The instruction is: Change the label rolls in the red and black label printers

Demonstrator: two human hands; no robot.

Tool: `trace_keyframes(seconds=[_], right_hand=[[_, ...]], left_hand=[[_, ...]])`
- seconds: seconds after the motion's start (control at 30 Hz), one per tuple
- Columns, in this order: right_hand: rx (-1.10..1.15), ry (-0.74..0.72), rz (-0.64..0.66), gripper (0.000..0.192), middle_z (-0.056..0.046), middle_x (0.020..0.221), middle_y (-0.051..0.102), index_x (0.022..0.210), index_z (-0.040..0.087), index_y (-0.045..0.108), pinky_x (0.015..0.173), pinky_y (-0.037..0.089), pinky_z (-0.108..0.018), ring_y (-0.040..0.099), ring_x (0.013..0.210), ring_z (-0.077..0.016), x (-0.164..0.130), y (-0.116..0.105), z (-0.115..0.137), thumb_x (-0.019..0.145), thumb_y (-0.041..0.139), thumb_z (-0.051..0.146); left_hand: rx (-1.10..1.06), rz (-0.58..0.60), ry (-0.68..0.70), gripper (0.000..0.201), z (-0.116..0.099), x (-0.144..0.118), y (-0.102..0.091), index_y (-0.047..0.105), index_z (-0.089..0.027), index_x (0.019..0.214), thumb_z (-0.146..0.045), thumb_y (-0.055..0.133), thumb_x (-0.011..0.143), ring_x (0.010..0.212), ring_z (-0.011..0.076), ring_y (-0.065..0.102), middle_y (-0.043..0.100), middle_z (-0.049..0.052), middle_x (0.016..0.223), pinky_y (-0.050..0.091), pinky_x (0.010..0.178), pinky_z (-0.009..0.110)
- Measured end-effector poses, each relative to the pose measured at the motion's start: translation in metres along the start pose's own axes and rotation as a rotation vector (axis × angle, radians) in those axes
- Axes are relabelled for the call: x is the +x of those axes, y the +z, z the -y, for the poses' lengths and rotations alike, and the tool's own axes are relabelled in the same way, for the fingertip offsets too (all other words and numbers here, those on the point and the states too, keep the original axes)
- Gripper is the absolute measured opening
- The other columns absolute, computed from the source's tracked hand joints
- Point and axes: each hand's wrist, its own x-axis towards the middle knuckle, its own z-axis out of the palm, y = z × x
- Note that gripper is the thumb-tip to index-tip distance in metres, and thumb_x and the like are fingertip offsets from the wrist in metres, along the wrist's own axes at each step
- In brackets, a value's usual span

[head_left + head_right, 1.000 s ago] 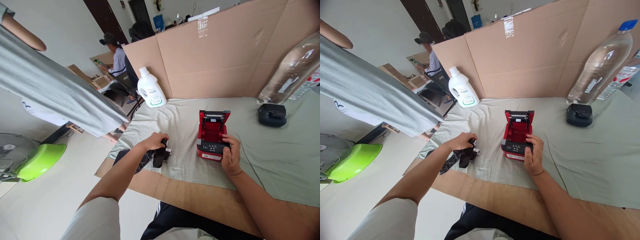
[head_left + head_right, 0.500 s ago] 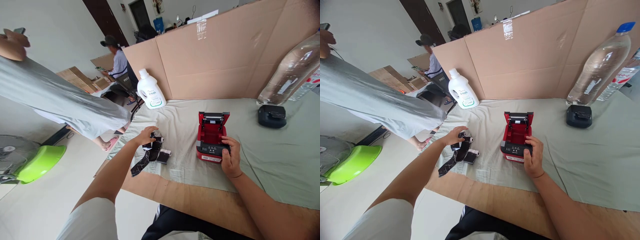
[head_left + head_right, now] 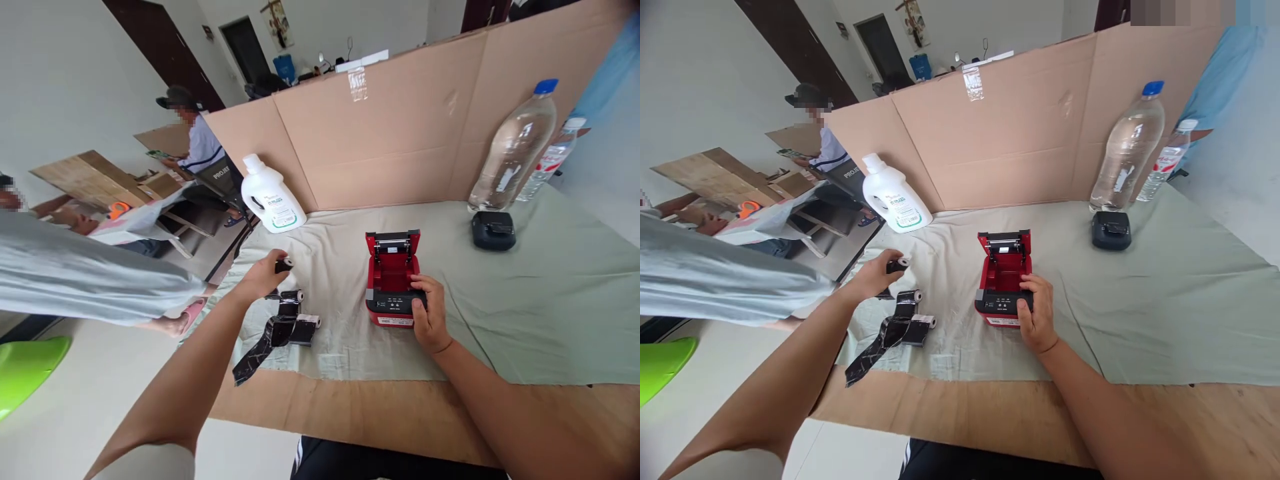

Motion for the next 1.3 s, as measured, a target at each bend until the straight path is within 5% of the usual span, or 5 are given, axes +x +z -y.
trace_keyframes(seconds=[0.2,0.43,1.0,1.13,1.3], right_hand=[[-0.004,0.013,0.005,0.022,-0.011,0.117,0.057,0.109,0.021,0.053,0.096,0.042,-0.053,0.053,0.111,-0.027,-0.001,-0.001,0.0,0.092,0.04,0.029],[-0.014,0.025,-0.03,0.024,-0.012,0.118,0.055,0.112,0.022,0.05,0.095,0.043,-0.053,0.053,0.111,-0.0266,-0.003,0.001,-0.001,0.094,0.038,0.031],[-0.03,0.005,-0.028,0.023,-0.011,0.117,0.057,0.112,0.021,0.05,0.095,0.043,-0.052,0.052,0.11,-0.0263,-0.002,0.0,0.0,0.093,0.04,0.029],[-0.015,-0.007,-0.011,0.024,-0.01,0.115,0.058,0.112,0.022,0.051,0.096,0.043,-0.052,0.052,0.111,-0.0258,-0.001,-0.001,0.0,0.094,0.038,0.029],[0.008,0.019,-0.048,0.034,-0.012,0.121,0.056,0.122,0.022,0.049,0.095,0.045,-0.052,0.053,0.113,-0.0261,-0.001,-0.002,-0.001,0.096,0.032,0.034]], left_hand=[[-0.263,0.171,0.758,0.033,-0.143,-0.024,0.0,0.061,-0.021,0.111,-0.02,0.059,0.078,0.103,0.0209,0.061,0.063,0.007,0.11,0.048,0.093,0.035],[0.179,0.264,0.59,0.035,-0.234,-0.006,0.056,0.064,-0.015,0.11,-0.012,0.058,0.076,0.105,0.0275,0.063,0.065,0.011,0.112,0.052,0.088,0.036],[0.338,0.326,0.369,0.027,-0.264,0.005,0.074,0.067,-0.012,0.109,-0.021,0.054,0.087,0.104,0.0265,0.066,0.068,0.017,0.113,0.053,0.085,0.032],[0.194,0.342,0.398,0.029,-0.251,0.006,0.063,0.069,-0.016,0.099,-0.038,0.059,0.085,0.095,0.0252,0.068,0.072,0.011,0.102,0.052,0.078,0.03],[-0.159,0.361,0.463,0.047,-0.224,-0.006,0.056,0.067,-0.017,0.084,-0.044,0.031,0.098,0.082,0.0188,0.068,0.074,0.006,0.086,0.051,0.075,0.029]])
